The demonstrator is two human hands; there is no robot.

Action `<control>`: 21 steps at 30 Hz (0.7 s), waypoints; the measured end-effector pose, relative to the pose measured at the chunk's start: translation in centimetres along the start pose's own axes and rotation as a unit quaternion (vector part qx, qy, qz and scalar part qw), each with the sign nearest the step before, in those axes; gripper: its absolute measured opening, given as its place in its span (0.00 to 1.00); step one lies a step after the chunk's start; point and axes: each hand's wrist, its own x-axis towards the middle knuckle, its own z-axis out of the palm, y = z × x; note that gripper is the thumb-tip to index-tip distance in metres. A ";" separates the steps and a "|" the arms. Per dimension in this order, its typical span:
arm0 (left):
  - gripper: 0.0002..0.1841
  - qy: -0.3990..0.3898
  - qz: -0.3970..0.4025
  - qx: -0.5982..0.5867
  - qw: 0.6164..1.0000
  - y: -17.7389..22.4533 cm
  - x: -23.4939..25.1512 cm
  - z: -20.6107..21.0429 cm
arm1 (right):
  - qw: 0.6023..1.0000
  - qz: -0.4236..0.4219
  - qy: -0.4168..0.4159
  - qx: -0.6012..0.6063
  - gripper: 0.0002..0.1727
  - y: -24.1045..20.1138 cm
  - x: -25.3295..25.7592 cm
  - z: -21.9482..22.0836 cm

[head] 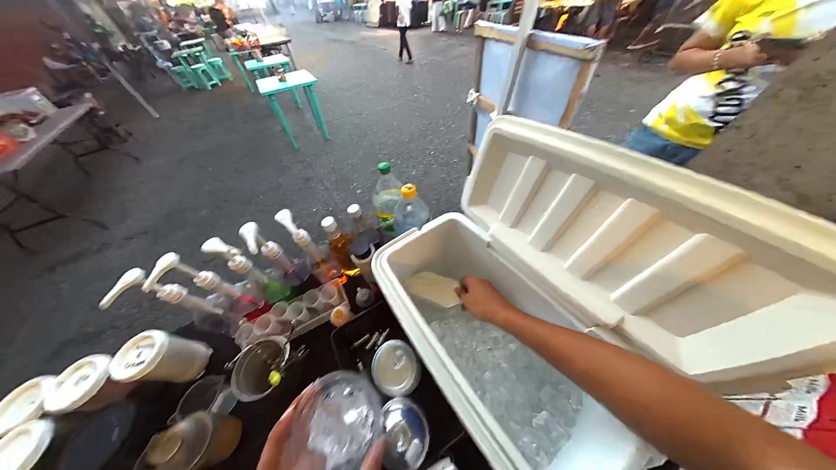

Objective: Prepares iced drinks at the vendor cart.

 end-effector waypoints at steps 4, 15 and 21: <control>0.61 0.026 -0.051 -0.016 0.998 -1.6 0.5 1.4 | 0.998 -0.043 0.025 0.038 0.20 -0.4 -3.4 -1.7; 0.60 -0.001 -0.119 -0.036 0.992 -3.1 1.4 6.1 | 0.982 -0.129 -0.068 -0.123 0.17 -10.1 -16.1 -11.9; 0.60 -0.022 -0.085 -0.005 0.996 -2.5 1.5 5.1 | 0.950 -0.154 -0.069 -0.261 0.17 -13.6 -16.8 -10.3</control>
